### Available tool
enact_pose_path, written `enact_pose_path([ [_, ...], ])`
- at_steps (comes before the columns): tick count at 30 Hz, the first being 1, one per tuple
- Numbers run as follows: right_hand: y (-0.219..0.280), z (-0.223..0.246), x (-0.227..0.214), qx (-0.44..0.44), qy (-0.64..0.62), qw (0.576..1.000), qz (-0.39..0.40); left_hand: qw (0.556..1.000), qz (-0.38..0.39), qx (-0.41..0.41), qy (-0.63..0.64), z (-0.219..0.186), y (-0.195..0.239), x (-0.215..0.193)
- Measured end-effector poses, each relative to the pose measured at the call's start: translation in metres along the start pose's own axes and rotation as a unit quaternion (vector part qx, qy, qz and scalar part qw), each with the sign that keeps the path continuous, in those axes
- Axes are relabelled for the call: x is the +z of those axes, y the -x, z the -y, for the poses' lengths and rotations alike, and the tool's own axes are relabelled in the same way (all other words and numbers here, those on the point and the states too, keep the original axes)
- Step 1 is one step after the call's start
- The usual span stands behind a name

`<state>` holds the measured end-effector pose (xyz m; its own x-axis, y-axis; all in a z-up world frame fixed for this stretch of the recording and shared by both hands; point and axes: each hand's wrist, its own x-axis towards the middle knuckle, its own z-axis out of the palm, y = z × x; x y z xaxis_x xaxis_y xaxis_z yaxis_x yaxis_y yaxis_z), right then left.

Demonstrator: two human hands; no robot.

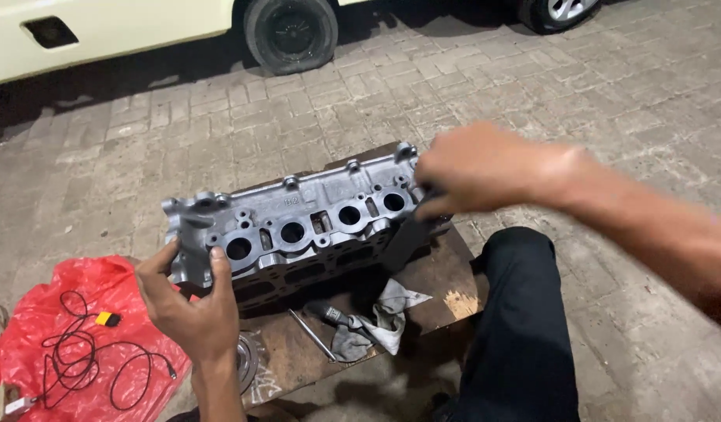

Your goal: The person scrubs the surface of a metallic engine cylinder head with a wire brush, then uses a screwdriver to scrape residue from the ports. They wipe the part with a cloth and continue scrubbing and scraping the surface.

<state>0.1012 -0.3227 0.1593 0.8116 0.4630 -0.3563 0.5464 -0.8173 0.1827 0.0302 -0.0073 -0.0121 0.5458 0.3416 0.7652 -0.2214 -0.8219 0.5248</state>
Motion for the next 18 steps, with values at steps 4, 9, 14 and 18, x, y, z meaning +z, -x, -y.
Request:
enact_pose_path([
  [4,0.011,-0.018,-0.019,0.078,0.038,0.996,-0.021,1.000,-0.005,0.012,0.007,-0.005,0.002,-0.002],
  [9,-0.010,0.000,0.016,0.019,0.012,0.999,-0.030,1.000,-0.008,-0.001,0.023,-0.009,-0.001,0.000],
  [14,0.013,-0.018,-0.021,0.073,0.021,0.997,0.009,1.000,0.006,0.005,0.021,-0.010,-0.001,-0.005],
  [18,-0.002,-0.017,-0.019,0.074,-0.023,0.997,0.009,1.000,0.002,0.001,0.017,-0.014,-0.002,-0.006],
])
